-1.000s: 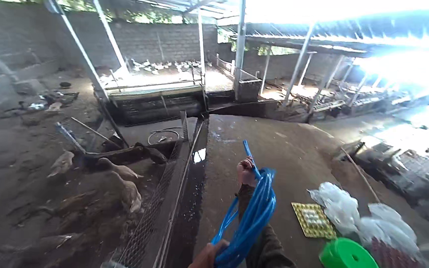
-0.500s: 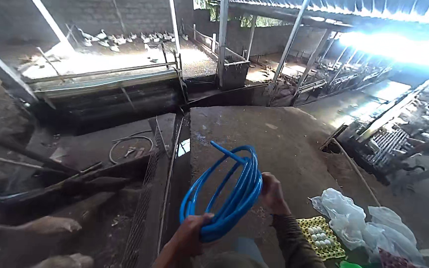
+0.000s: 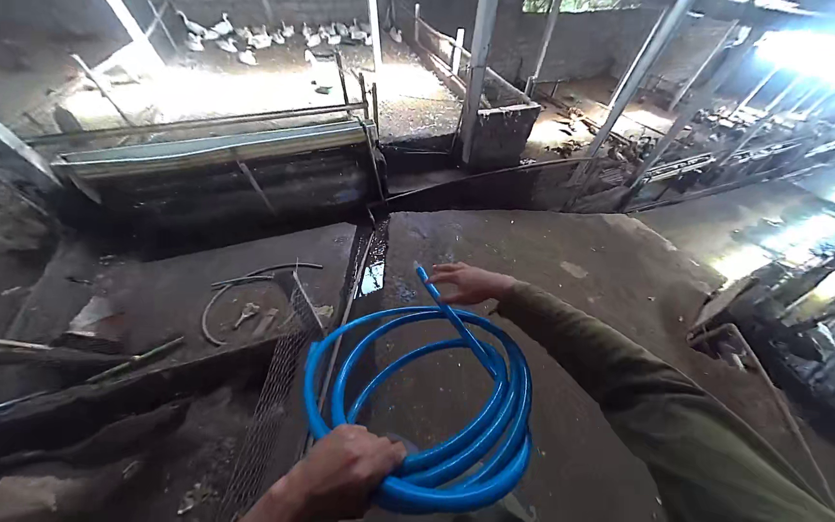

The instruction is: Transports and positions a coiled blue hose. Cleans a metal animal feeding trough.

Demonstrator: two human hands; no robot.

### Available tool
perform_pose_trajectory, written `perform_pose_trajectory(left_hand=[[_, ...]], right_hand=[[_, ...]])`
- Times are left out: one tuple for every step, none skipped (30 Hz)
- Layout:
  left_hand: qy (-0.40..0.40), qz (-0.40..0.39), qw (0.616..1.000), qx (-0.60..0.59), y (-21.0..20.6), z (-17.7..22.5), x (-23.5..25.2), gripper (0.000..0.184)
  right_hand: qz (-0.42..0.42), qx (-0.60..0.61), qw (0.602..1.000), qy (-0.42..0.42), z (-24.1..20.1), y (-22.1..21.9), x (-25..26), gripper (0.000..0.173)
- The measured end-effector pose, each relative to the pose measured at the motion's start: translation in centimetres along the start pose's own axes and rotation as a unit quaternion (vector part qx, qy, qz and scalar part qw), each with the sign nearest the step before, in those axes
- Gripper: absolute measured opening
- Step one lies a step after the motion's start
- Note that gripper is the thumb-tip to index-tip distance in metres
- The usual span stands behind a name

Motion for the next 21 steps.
perform_pose_trajectory(left_hand=[[0.003, 0.007, 1.0, 0.004, 0.5, -2.3, 0.8, 0.014], [0.006, 0.014, 1.0, 0.004, 0.8, -4.6, 1.4, 0.011], [0.012, 0.02, 1.0, 0.001, 1.2, -7.1, 1.8, 0.009], [0.017, 0.029, 0.999, -0.001, 1.4, -9.6, 2.2, 0.007], [0.023, 0.035, 0.999, -0.004, 1.6, -12.3, 2.5, 0.007], [0.026, 0.044, 0.999, -0.005, 1.6, -15.0, 2.8, 0.01], [0.027, 0.056, 0.998, -0.008, 1.7, -17.8, 3.1, 0.012], [0.027, 0.067, 0.997, -0.01, 1.8, -20.8, 3.4, 0.012], [0.028, 0.076, 0.997, -0.02, 2.1, -24.0, 3.8, 0.013], [0.035, 0.082, 0.995, -0.038, 2.7, -27.1, 4.3, 0.014], [0.047, 0.092, 0.993, -0.057, 3.5, -30.3, 4.8, 0.014], [0.063, 0.106, 0.989, -0.08, 4.4, -33.2, 5.2, 0.014], [0.086, 0.125, 0.983, -0.105, 5.4, -36.1, 5.4, 0.016], [0.115, 0.151, 0.973, -0.13, 6.7, -39.1, 5.5, 0.023], [0.151, 0.174, 0.962, -0.145, 8.2, -41.9, 5.3, 0.031], [0.192, 0.192, 0.95, -0.156, 9.6, -44.6, 4.9, 0.039], [0.232, 0.212, 0.936, -0.156, 10.9, -47.1, 4.4, 0.042], [0.275, 0.233, 0.919, -0.157, 12.1, -49.4, 4.1, 0.041], [0.314, 0.255, 0.898, -0.17, 13.0, -51.6, 3.8, 0.039], [0.34, 0.269, 0.88, -0.193, 13.7, -54.0, 3.4, 0.035], [0.354, 0.276, 0.865, -0.223, 14.3, -56.2, 3.1, 0.031]], right_hand=[[-0.037, -0.005, 0.999, 0.03, 1.6, 0.6, 2.9, 0.046], [-0.069, 0.003, 0.996, 0.059, 3.1, 1.2, 5.4, 0.044], [-0.087, 0.029, 0.992, 0.083, 4.5, 1.7, 7.6, 0.045], [-0.095, 0.057, 0.99, 0.093, 5.9, 2.6, 9.9, 0.047], [-0.098, 0.079, 0.987, 0.095, 7.3, 3.6, 12.0, 0.05], [-0.104, 0.105, 0.984, 0.095, 8.6, 4.7, 14.1, 0.052], [-0.112, 0.135, 0.981, 0.086, 9.9, 5.8, 16.2, 0.054], [-0.118, 0.16, 0.977, 0.083, 11.3, 6.8, 18.3, 0.056], [-0.129, 0.175, 0.973, 0.08, 12.9, 7.8, 20.7, 0.058], [-0.144, 0.18, 0.969, 0.085, 14.4, 9.0, 23.0, 0.062], [-0.166, 0.175, 0.966, 0.091, 15.8, 10.1, 25.2, 0.066], [-0.193, 0.168, 0.962, 0.097, 16.9, 11.2, 27.2, 0.071], [-0.224, 0.168, 0.955, 0.097, 17.6, 12.5, 29.0, 0.074], [-0.248, 0.179, 0.947, 0.094, 18.1, 13.9, 30.7, 0.076], [-0.263, 0.198, 0.941, 0.081, 18.4, 15.6, 32.1, 0.076], [-0.262, 0.221, 0.938, 0.053, 18.3, 17.1, 33.2, 0.073], [-0.249, 0.255, 0.934, 0.013, 18.0, 18.6, 34.2, 0.072], [-0.245, 0.293, 0.924, -0.018, 17.5, 20.3, 35.4, 0.074], [-0.246, 0.332, 0.911, -0.01, 17.8, 21.6, 37.2, 0.075], [-0.239, 0.363, 0.9, 0.027, 18.4, 22.2, 39.4, 0.068], [-0.223, 0.386, 0.893, 0.058, 19.4, 22.3, 41.9, 0.056]])
Point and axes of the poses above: each hand's wrist, its own x-axis towards the middle knuckle, its own y-axis out of the back of the hand, z = x × y, the point moved 3 cm from there along x, towards the middle knuckle, and after that the axes turned 4 degrees about x, right-handed, at the moved point
